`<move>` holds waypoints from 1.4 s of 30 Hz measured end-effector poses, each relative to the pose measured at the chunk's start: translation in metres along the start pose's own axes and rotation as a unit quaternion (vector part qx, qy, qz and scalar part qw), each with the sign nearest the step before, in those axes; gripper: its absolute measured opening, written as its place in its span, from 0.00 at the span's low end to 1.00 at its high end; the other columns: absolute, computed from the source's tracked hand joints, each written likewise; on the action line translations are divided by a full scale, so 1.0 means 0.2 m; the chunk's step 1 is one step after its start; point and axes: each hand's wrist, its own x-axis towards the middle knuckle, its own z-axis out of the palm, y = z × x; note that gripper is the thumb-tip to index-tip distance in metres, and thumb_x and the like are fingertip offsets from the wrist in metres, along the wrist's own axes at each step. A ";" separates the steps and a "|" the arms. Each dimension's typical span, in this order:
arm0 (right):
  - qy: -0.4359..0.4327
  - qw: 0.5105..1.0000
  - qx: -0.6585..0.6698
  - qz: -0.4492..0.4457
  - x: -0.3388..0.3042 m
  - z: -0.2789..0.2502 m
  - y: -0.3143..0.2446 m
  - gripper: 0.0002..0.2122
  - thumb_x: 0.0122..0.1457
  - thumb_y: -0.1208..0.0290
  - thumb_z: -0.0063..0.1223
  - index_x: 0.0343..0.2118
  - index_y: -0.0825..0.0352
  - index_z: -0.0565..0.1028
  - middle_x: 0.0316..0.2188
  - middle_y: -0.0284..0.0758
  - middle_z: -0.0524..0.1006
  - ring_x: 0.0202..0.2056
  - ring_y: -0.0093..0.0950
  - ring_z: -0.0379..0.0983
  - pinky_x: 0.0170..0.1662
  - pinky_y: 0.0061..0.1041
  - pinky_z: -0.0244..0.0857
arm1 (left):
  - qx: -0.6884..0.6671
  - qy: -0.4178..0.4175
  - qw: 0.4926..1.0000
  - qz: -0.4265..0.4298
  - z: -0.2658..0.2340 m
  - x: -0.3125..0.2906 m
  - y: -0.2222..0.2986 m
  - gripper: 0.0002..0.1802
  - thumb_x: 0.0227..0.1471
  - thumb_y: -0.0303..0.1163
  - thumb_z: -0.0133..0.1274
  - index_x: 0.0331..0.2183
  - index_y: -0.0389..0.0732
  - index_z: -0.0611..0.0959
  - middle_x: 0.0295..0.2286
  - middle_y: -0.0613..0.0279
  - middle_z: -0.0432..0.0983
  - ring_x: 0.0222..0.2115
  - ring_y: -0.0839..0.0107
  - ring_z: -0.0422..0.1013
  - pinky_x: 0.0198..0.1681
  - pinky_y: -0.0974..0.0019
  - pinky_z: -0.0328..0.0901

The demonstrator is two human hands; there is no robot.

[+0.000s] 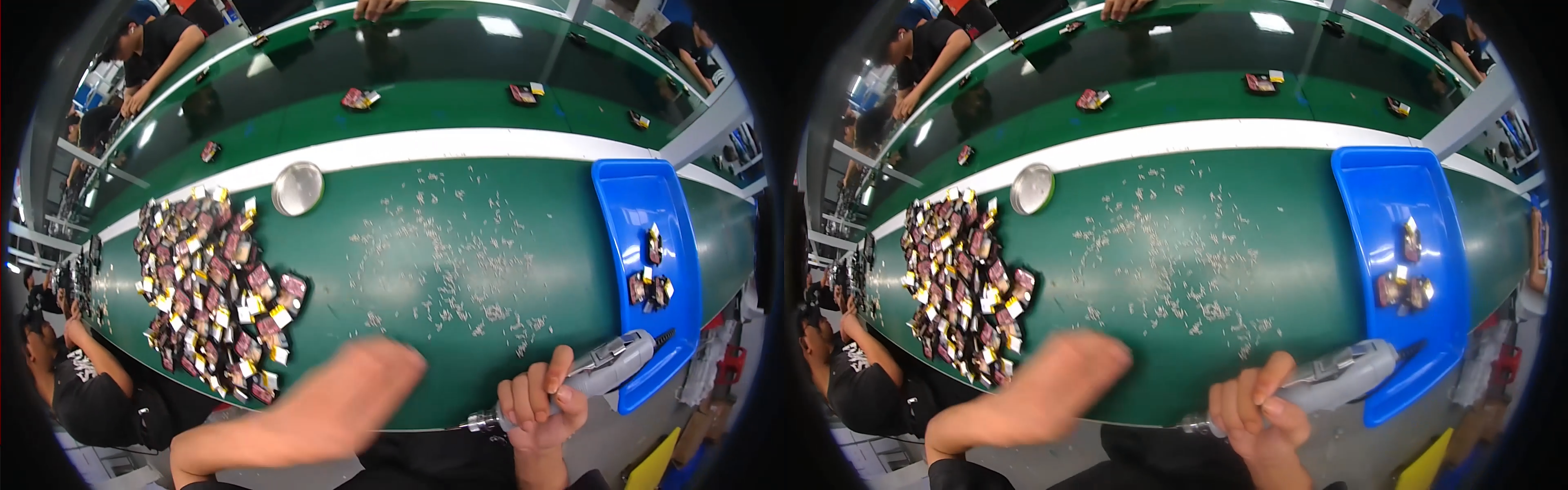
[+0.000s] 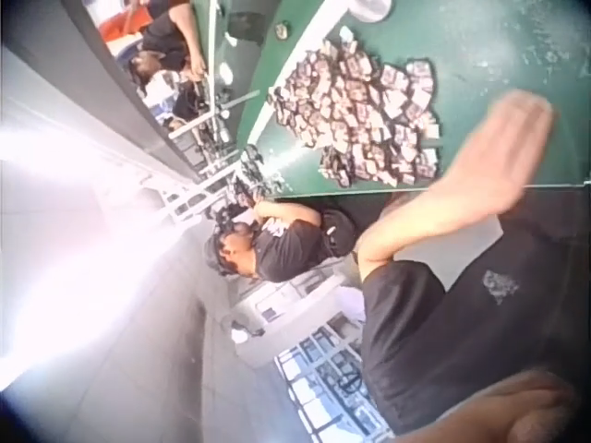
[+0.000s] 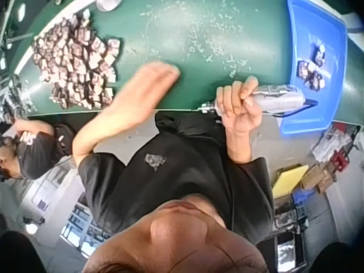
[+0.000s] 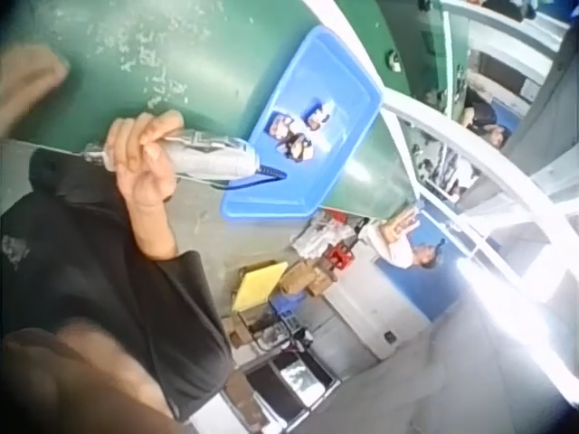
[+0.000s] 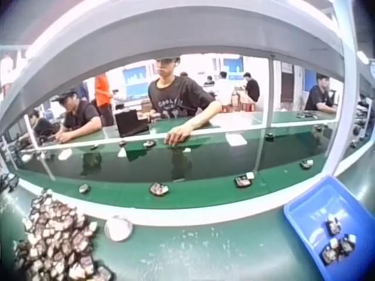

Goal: Use a power screwdriver to assemble small electronic components on a factory assembly line.

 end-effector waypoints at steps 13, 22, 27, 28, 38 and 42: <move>-0.003 0.995 -0.045 0.089 -0.30 0.01 0.06 0.05 0.54 0.69 0.45 0.30 0.63 0.64 0.13 0.29 0.61 0.14 0.23 0.59 0.25 0.27 0.58 | 0.090 0.085 0.992 0.009 0.36 0.07 0.24 0.23 0.29 0.18 0.54 0.36 0.22 0.77 0.41 0.43 0.72 0.39 0.54 0.71 0.37 0.63 0.71; 0.064 0.995 -0.032 0.066 -0.35 0.00 0.18 0.05 0.57 0.77 0.44 0.36 0.69 0.64 0.18 0.35 0.64 0.20 0.28 0.63 0.27 0.28 0.61 | 0.229 0.123 0.959 0.108 0.40 0.07 0.24 0.14 0.38 0.21 0.55 0.30 0.22 0.79 0.32 0.42 0.76 0.29 0.58 0.75 0.30 0.66 0.73; 0.066 0.996 -0.036 0.054 -0.35 0.00 0.18 0.05 0.58 0.77 0.44 0.36 0.69 0.64 0.18 0.36 0.65 0.20 0.28 0.64 0.26 0.27 0.62 | 0.240 0.105 0.962 0.073 0.40 0.05 0.29 0.14 0.39 0.23 0.54 0.30 0.22 0.79 0.33 0.41 0.76 0.31 0.57 0.75 0.32 0.66 0.73; 0.067 0.995 -0.038 0.057 -0.34 0.00 0.17 0.05 0.58 0.77 0.44 0.36 0.69 0.64 0.18 0.36 0.65 0.20 0.28 0.64 0.26 0.27 0.62 | 0.264 0.079 0.958 0.074 0.39 0.05 0.29 0.15 0.39 0.26 0.53 0.29 0.23 0.80 0.32 0.41 0.76 0.32 0.57 0.74 0.36 0.67 0.72; -0.183 0.967 -0.175 -0.038 -0.05 0.11 -0.27 0.09 0.59 0.69 0.49 0.36 0.66 0.64 0.14 0.32 0.68 0.15 0.27 0.66 0.21 0.25 0.62 | 0.244 0.014 0.969 0.036 0.39 0.00 0.31 0.15 0.38 0.22 0.54 0.32 0.22 0.81 0.38 0.35 0.75 0.39 0.51 0.74 0.41 0.64 0.72; -0.116 0.969 -0.214 -0.052 0.03 0.14 -0.20 0.11 0.59 0.65 0.50 0.33 0.65 0.62 0.12 0.30 0.65 0.12 0.25 0.62 0.18 0.24 0.59 | 0.257 0.018 0.965 0.037 0.42 0.01 0.32 0.14 0.39 0.22 0.53 0.31 0.22 0.81 0.38 0.36 0.75 0.39 0.51 0.74 0.41 0.64 0.72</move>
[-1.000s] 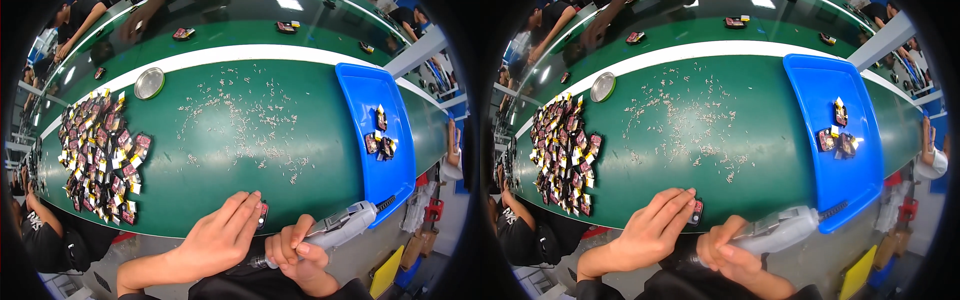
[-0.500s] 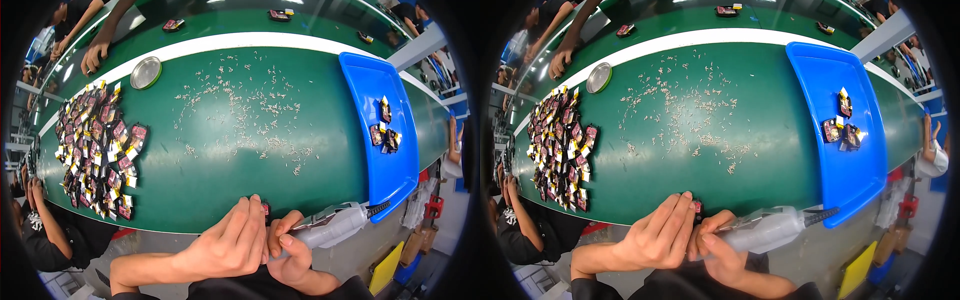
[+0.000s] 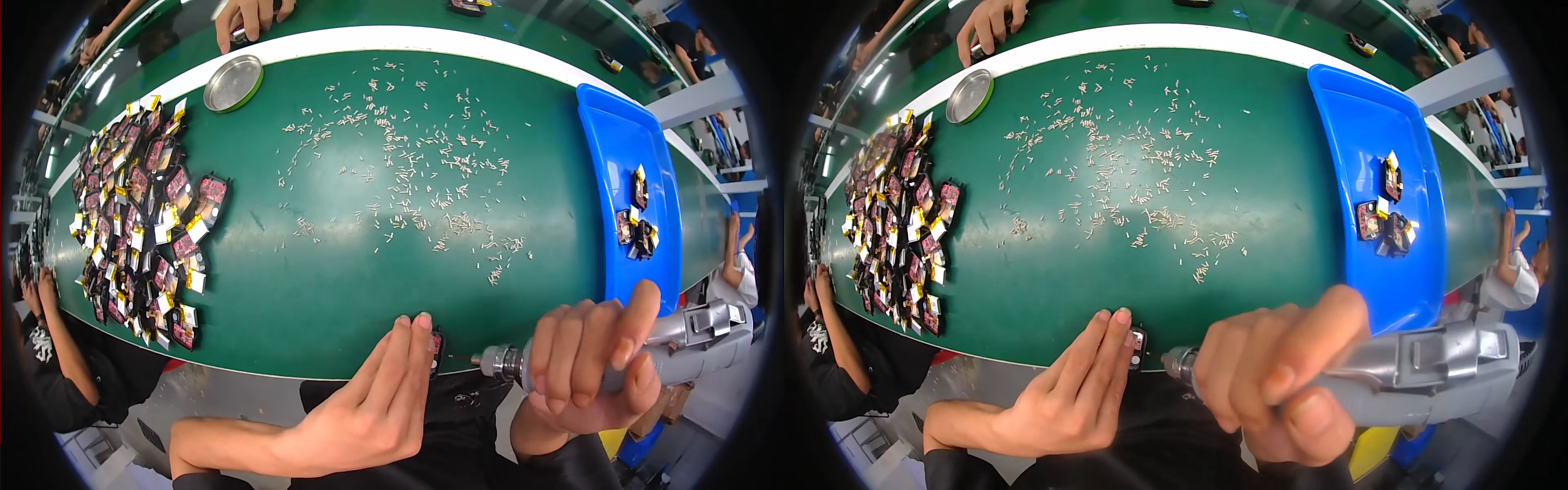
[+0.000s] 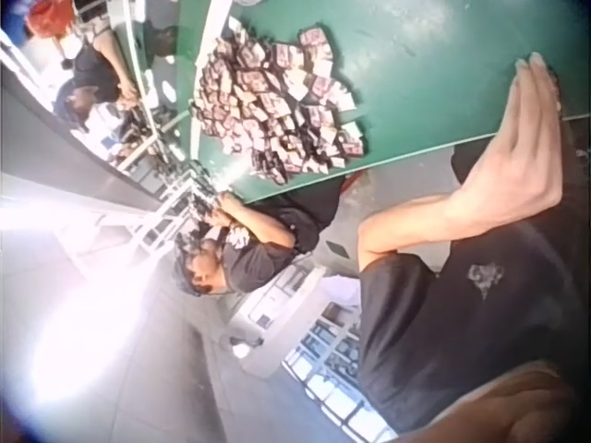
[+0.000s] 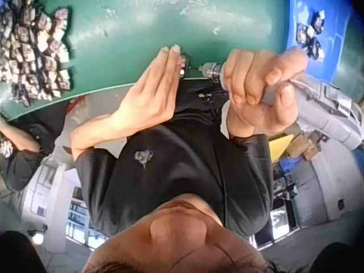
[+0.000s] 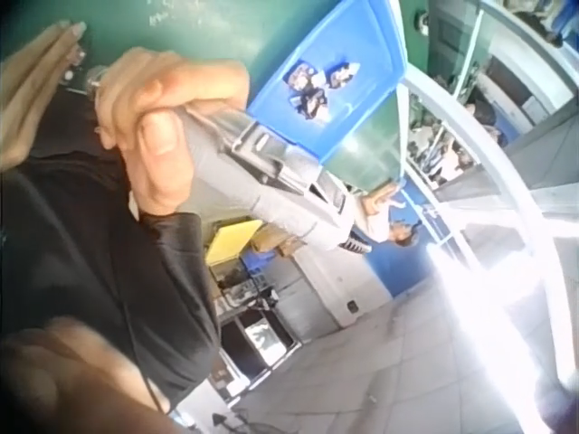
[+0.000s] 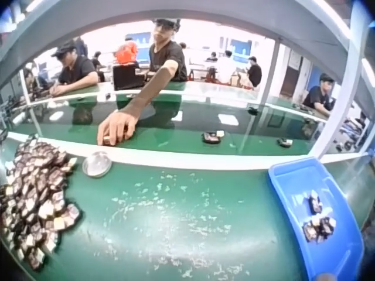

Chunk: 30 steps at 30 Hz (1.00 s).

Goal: Use a power screwdriver to assemble small electronic components on a factory assembly line.

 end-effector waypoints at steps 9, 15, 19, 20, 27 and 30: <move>-0.020 0.998 -0.053 -0.026 0.04 -0.03 0.09 0.08 0.60 0.67 0.42 0.29 0.63 0.60 0.09 0.28 0.64 0.07 0.20 0.60 0.17 0.20 0.59 | -0.008 0.032 0.999 -0.011 0.03 0.00 0.00 0.12 0.40 0.21 0.52 0.29 0.23 0.82 0.35 0.39 0.77 0.37 0.53 0.75 0.40 0.65 0.73; -0.062 0.996 -0.064 0.011 0.10 0.06 0.10 0.10 0.55 0.73 0.51 0.23 0.65 0.62 0.08 0.29 0.63 0.08 0.22 0.58 0.14 0.23 0.56 | -0.034 0.070 0.997 -0.011 0.05 -0.01 -0.04 0.11 0.42 0.23 0.51 0.28 0.23 0.81 0.35 0.40 0.77 0.36 0.54 0.75 0.39 0.65 0.73; -0.076 0.988 -0.130 0.022 0.13 0.12 0.12 0.12 0.51 0.73 0.57 0.18 0.64 0.64 0.09 0.30 0.66 0.08 0.23 0.59 0.13 0.23 0.54 | -0.010 0.040 0.999 -0.002 0.00 -0.02 -0.08 0.18 0.40 0.30 0.48 0.31 0.25 0.82 0.38 0.41 0.77 0.39 0.55 0.73 0.48 0.63 0.68; -0.082 0.989 -0.124 0.017 0.13 0.11 0.09 0.12 0.51 0.73 0.57 0.18 0.64 0.64 0.09 0.30 0.66 0.08 0.23 0.59 0.13 0.23 0.54 | -0.007 0.025 1.000 0.000 -0.03 -0.02 -0.09 0.19 0.40 0.31 0.48 0.31 0.24 0.81 0.39 0.41 0.76 0.40 0.55 0.73 0.49 0.63 0.68; -0.069 0.993 -0.075 0.058 0.09 0.09 0.09 0.11 0.47 0.72 0.60 0.19 0.68 0.67 0.11 0.35 0.70 0.11 0.26 0.65 0.16 0.23 0.61 | -0.004 0.047 0.999 -0.015 0.01 -0.05 -0.02 0.24 0.40 0.32 0.46 0.35 0.21 0.79 0.40 0.40 0.75 0.43 0.54 0.71 0.52 0.60 0.64; -0.155 0.987 -0.027 0.033 0.10 0.05 0.09 0.10 0.48 0.75 0.57 0.20 0.69 0.66 0.11 0.36 0.70 0.11 0.25 0.65 0.15 0.23 0.61 | -0.008 0.055 0.998 -0.021 0.02 -0.07 0.02 0.24 0.41 0.31 0.47 0.38 0.22 0.78 0.41 0.40 0.74 0.45 0.53 0.70 0.53 0.59 0.63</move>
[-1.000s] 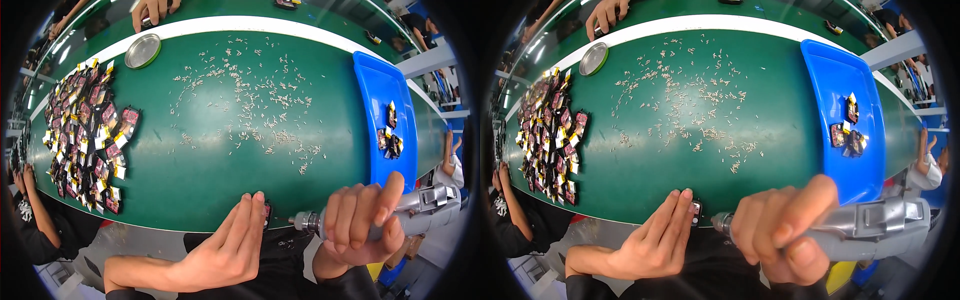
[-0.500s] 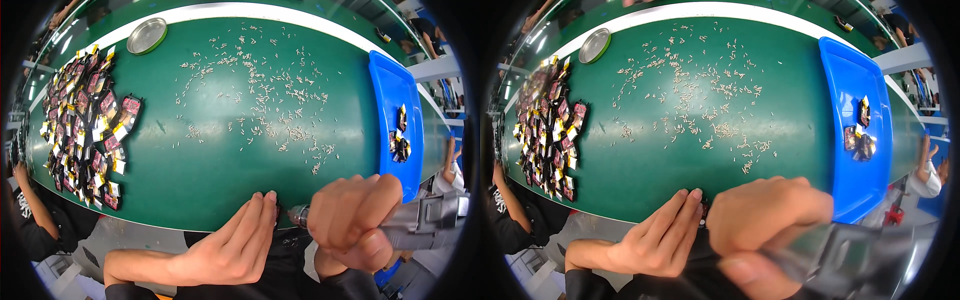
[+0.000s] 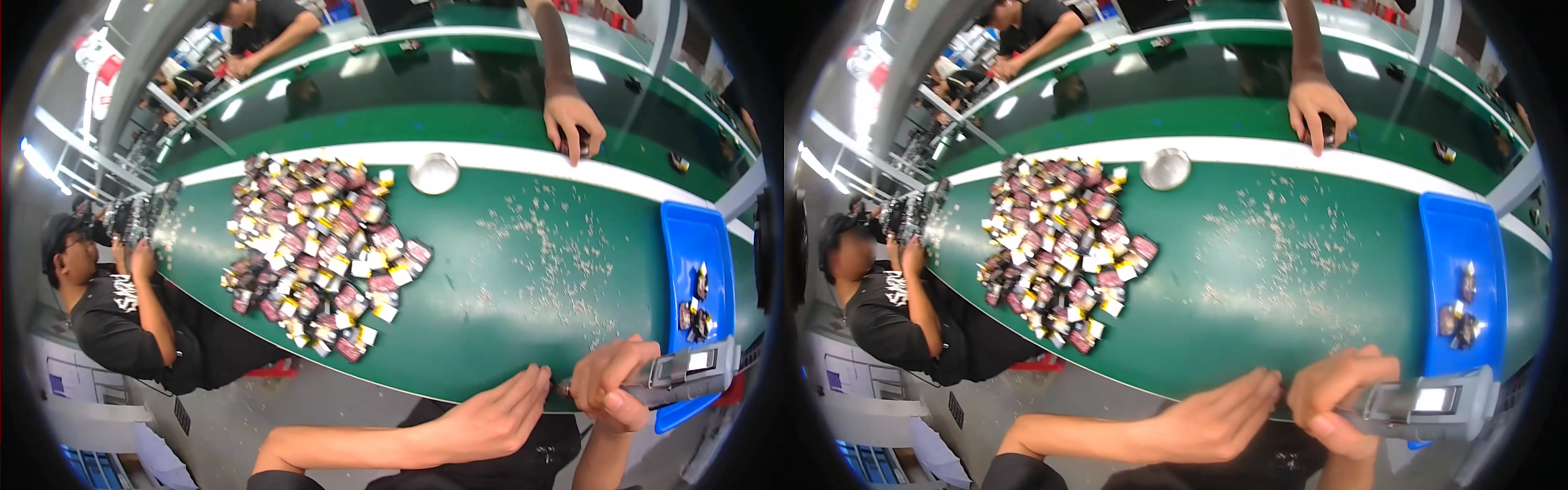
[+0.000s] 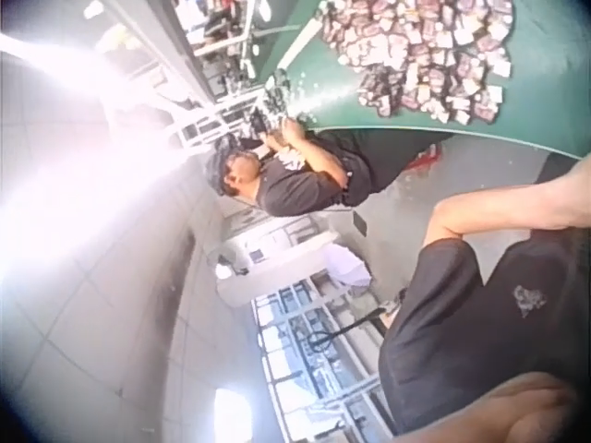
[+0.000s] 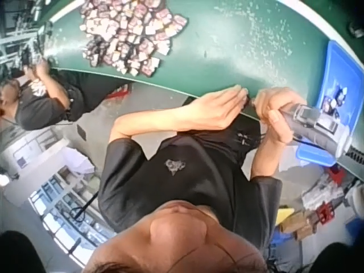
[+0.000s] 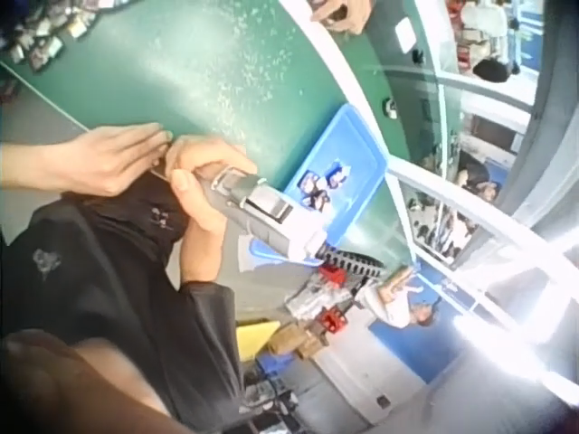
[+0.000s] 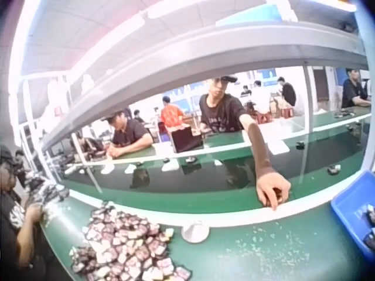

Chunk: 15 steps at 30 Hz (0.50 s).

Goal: Use a power screwdriver to assemble small electronic components on a factory assembly line.

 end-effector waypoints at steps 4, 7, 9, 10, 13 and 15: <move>0.039 0.986 0.115 -0.111 -0.09 -0.05 -0.03 0.07 0.52 0.78 0.51 0.25 0.69 0.63 0.08 0.32 0.63 0.09 0.21 0.59 0.13 0.21 0.59 | -0.057 0.051 0.994 -0.072 -0.11 -0.08 -0.07 0.20 0.40 0.26 0.50 0.38 0.23 0.76 0.39 0.43 0.73 0.43 0.54 0.70 0.50 0.60 0.65; 0.096 0.977 0.106 -0.160 -0.18 -0.10 -0.05 0.07 0.54 0.76 0.48 0.26 0.67 0.61 0.08 0.30 0.60 0.07 0.20 0.55 0.13 0.21 0.56 | 0.075 0.118 0.964 -0.228 -0.28 -0.22 -0.41 0.22 0.40 0.19 0.56 0.42 0.32 0.75 0.41 0.49 0.73 0.39 0.51 0.72 0.44 0.52 0.67; 0.161 0.973 0.105 -0.129 -0.22 -0.11 -0.04 0.07 0.55 0.74 0.45 0.26 0.66 0.60 0.08 0.29 0.59 0.07 0.21 0.52 0.14 0.20 0.54 | 0.189 0.121 0.922 -0.314 -0.38 -0.35 -0.61 0.25 0.44 0.20 0.55 0.48 0.32 0.72 0.47 0.46 0.70 0.45 0.48 0.68 0.50 0.53 0.63; 0.161 0.973 0.103 -0.129 -0.22 -0.12 -0.02 0.07 0.55 0.74 0.45 0.26 0.66 0.60 0.08 0.29 0.59 0.07 0.21 0.52 0.14 0.20 0.54 | 0.241 0.105 0.896 -0.359 -0.41 -0.35 -0.66 0.26 0.45 0.20 0.56 0.49 0.33 0.71 0.49 0.46 0.68 0.48 0.47 0.66 0.51 0.54 0.62; 0.180 0.972 0.125 -0.087 -0.24 -0.10 0.07 0.06 0.56 0.71 0.42 0.27 0.65 0.61 0.08 0.28 0.56 0.08 0.21 0.51 0.15 0.24 0.53 | 0.176 0.099 0.928 -0.312 -0.38 -0.30 -0.60 0.25 0.44 0.22 0.58 0.47 0.33 0.74 0.48 0.45 0.66 0.47 0.47 0.66 0.50 0.53 0.62; 0.203 0.963 0.161 -0.077 -0.24 -0.10 0.12 0.06 0.56 0.71 0.42 0.27 0.65 0.61 0.08 0.28 0.56 0.08 0.21 0.51 0.15 0.24 0.53 | 0.069 0.094 0.960 -0.253 -0.27 -0.22 -0.49 0.19 0.43 0.22 0.58 0.41 0.32 0.76 0.43 0.47 0.69 0.42 0.51 0.69 0.44 0.57 0.67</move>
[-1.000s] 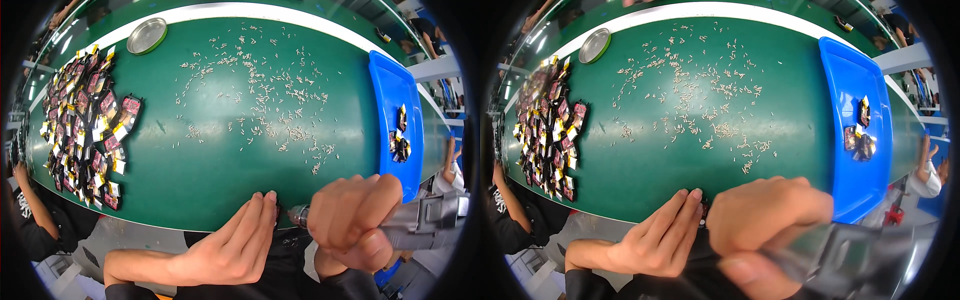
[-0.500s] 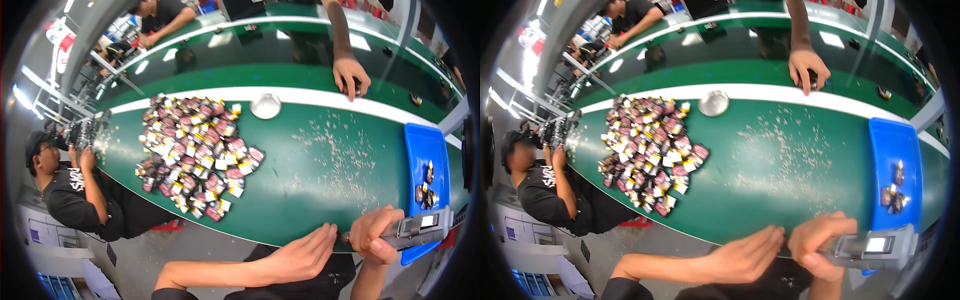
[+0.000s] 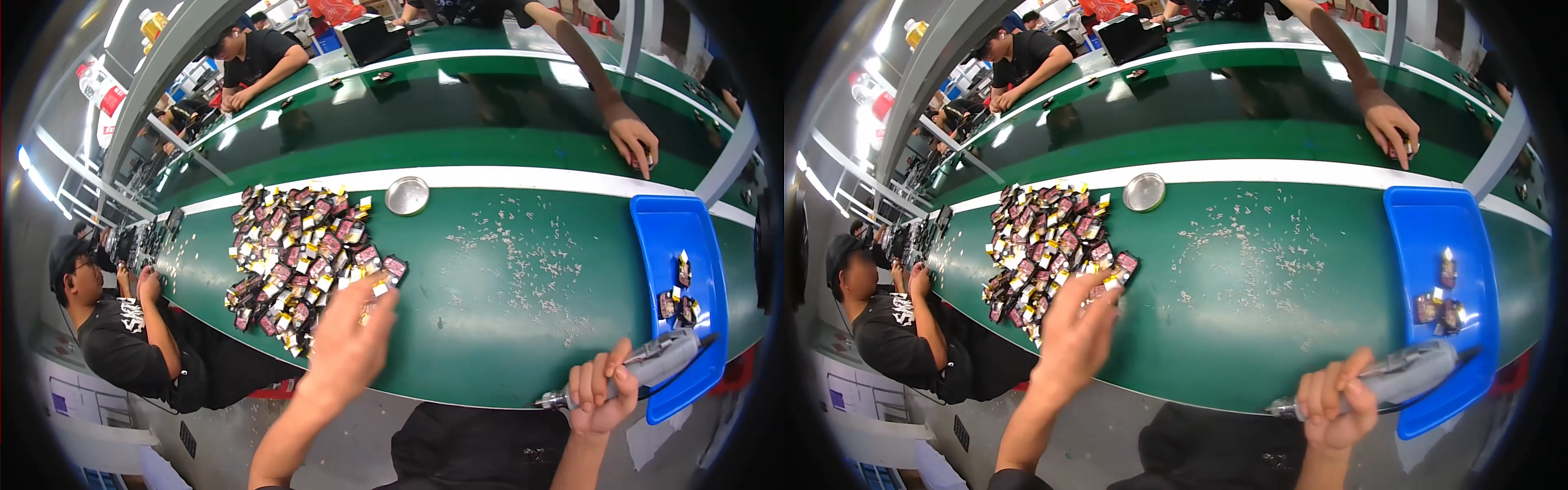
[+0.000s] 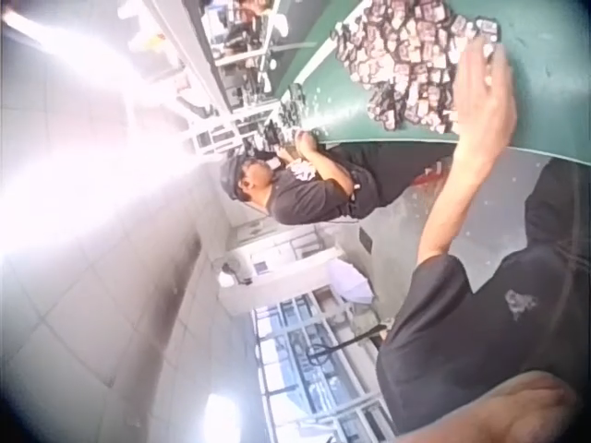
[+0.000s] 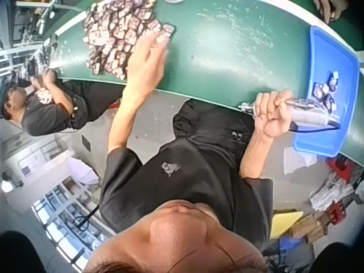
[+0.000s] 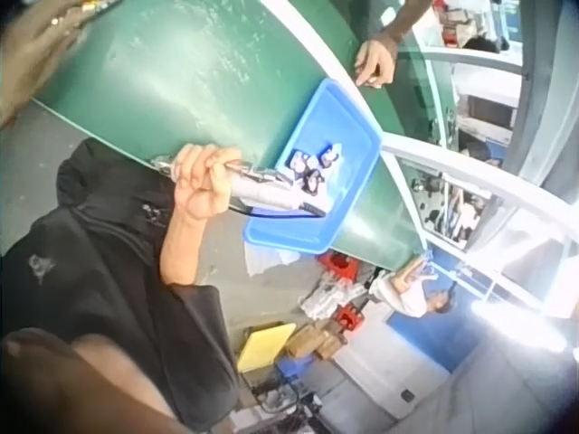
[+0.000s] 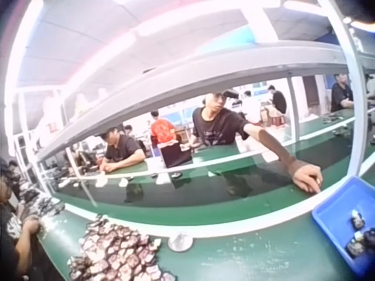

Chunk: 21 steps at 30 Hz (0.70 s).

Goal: Use a power screwdriver to assemble small electronic components on a factory assembly line.

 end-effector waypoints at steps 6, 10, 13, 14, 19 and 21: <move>0.021 0.999 0.042 0.021 -0.01 -0.02 0.00 0.06 0.58 0.71 0.41 0.26 0.64 0.60 0.08 0.27 0.55 0.08 0.19 0.52 0.15 0.23 0.55 | -0.047 -0.054 0.996 0.043 0.17 0.06 0.11 0.17 0.40 0.19 0.57 0.37 0.32 0.77 0.33 0.55 0.70 0.33 0.58 0.69 0.32 0.61 0.67; 0.015 0.998 0.046 0.042 -0.03 -0.03 -0.01 0.04 0.55 0.71 0.41 0.27 0.64 0.61 0.08 0.28 0.57 0.09 0.22 0.53 0.18 0.25 0.56 | 0.015 -0.070 0.992 0.104 0.17 0.07 0.13 0.13 0.39 0.17 0.55 0.33 0.29 0.76 0.30 0.54 0.69 0.31 0.60 0.68 0.30 0.62 0.67; 0.016 0.998 0.043 0.042 -0.05 -0.05 -0.03 0.04 0.55 0.71 0.41 0.27 0.64 0.61 0.08 0.28 0.57 0.09 0.22 0.53 0.19 0.26 0.56 | 0.019 -0.074 0.988 0.137 0.21 0.08 0.12 0.09 0.37 0.18 0.51 0.27 0.29 0.73 0.27 0.52 0.66 0.28 0.60 0.65 0.30 0.62 0.65; 0.018 0.998 0.041 0.040 -0.05 -0.05 -0.03 0.04 0.55 0.71 0.41 0.27 0.64 0.61 0.08 0.28 0.57 0.09 0.22 0.53 0.19 0.26 0.56 | 0.017 -0.074 0.987 0.139 0.21 0.08 0.13 0.09 0.37 0.18 0.51 0.27 0.29 0.73 0.27 0.52 0.66 0.28 0.60 0.65 0.30 0.62 0.65; 0.027 0.998 0.047 0.028 -0.07 -0.03 -0.03 0.04 0.55 0.71 0.40 0.29 0.64 0.63 0.09 0.28 0.57 0.10 0.22 0.54 0.20 0.26 0.56 | -0.188 -0.016 0.982 0.022 0.16 -0.01 0.33 0.07 0.42 0.15 0.50 0.26 0.33 0.69 0.24 0.51 0.67 0.24 0.56 0.65 0.27 0.61 0.62; 0.019 0.999 0.040 0.029 -0.06 -0.02 -0.04 0.03 0.56 0.71 0.40 0.29 0.64 0.63 0.09 0.28 0.58 0.10 0.22 0.54 0.20 0.26 0.56 | -0.254 -0.010 0.967 -0.006 0.14 -0.07 0.43 0.06 0.44 0.16 0.50 0.26 0.32 0.70 0.25 0.51 0.69 0.24 0.58 0.67 0.28 0.63 0.63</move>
